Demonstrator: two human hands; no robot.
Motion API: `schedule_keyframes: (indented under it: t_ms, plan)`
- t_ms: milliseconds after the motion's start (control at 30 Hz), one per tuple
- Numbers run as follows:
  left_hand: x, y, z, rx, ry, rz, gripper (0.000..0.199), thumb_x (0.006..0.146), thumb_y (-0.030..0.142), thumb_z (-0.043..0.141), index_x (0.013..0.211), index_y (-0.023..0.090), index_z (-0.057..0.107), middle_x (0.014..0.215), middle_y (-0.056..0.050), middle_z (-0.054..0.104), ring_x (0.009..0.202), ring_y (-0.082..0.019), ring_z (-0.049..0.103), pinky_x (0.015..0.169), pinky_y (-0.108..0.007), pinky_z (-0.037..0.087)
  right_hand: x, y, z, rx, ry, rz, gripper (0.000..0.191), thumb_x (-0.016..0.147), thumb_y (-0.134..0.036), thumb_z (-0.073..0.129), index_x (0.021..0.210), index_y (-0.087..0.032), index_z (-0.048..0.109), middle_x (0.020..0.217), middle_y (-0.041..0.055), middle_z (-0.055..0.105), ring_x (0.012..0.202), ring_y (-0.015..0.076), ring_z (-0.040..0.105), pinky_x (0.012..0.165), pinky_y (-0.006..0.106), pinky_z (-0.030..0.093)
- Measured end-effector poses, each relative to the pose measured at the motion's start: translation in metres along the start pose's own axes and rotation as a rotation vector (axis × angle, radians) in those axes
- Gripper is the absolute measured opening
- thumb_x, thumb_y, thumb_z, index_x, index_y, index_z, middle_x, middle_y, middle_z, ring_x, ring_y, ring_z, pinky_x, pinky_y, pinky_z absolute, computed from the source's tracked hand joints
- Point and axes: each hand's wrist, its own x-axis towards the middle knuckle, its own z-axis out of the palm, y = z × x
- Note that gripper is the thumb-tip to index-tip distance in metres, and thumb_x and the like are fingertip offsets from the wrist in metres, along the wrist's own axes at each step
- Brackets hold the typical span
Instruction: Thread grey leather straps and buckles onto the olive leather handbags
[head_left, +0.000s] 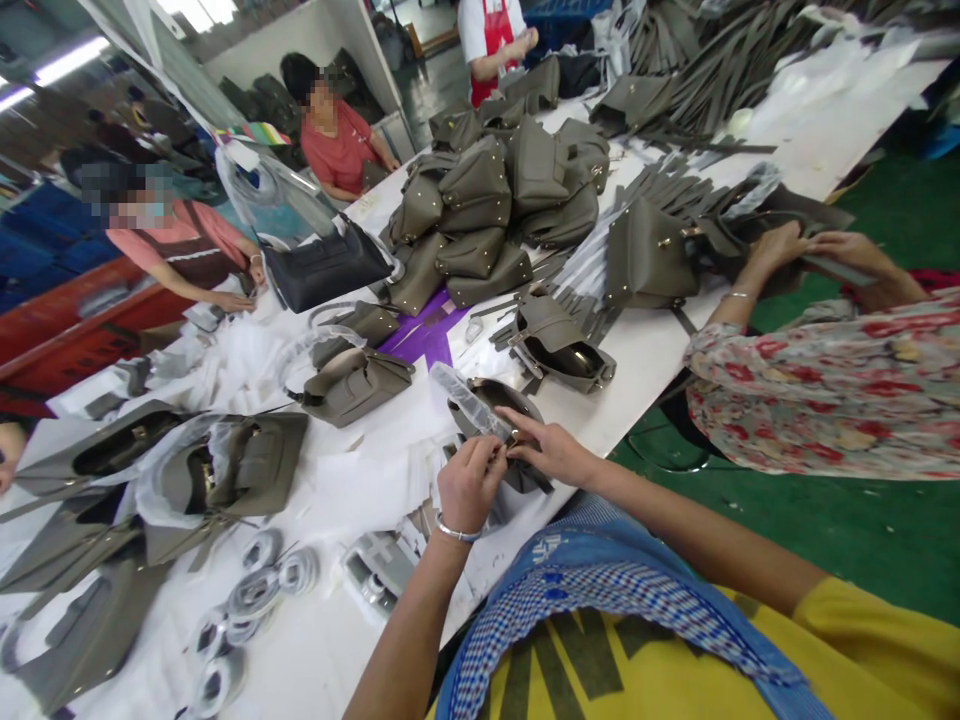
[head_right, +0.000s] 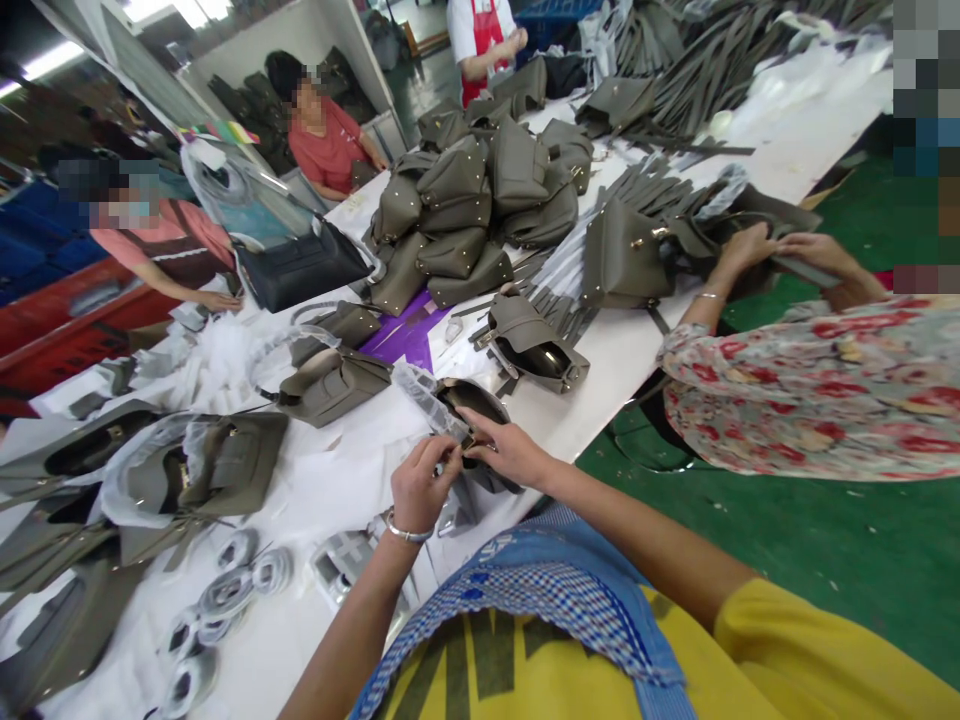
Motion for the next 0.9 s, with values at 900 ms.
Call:
schedule_keyframes:
  t_ms: [900]
  plan:
    - [-0.005, 0.000, 0.012, 0.246, 0.000, 0.267, 0.018, 0.087, 0.020, 0.051, 0.101, 0.020, 0.063, 0.100, -0.005, 0.070, 0.085, -0.013, 0.066, 0.072, -0.021, 0.050, -0.011, 0.015, -0.001, 0.040, 0.005, -0.069, 0.070, 0.081, -0.025, 0.058, 0.143, -0.027, 0.026, 0.107, 0.0001, 0.068, 0.099, 0.0195, 0.063, 0.090, 0.032, 0.047]
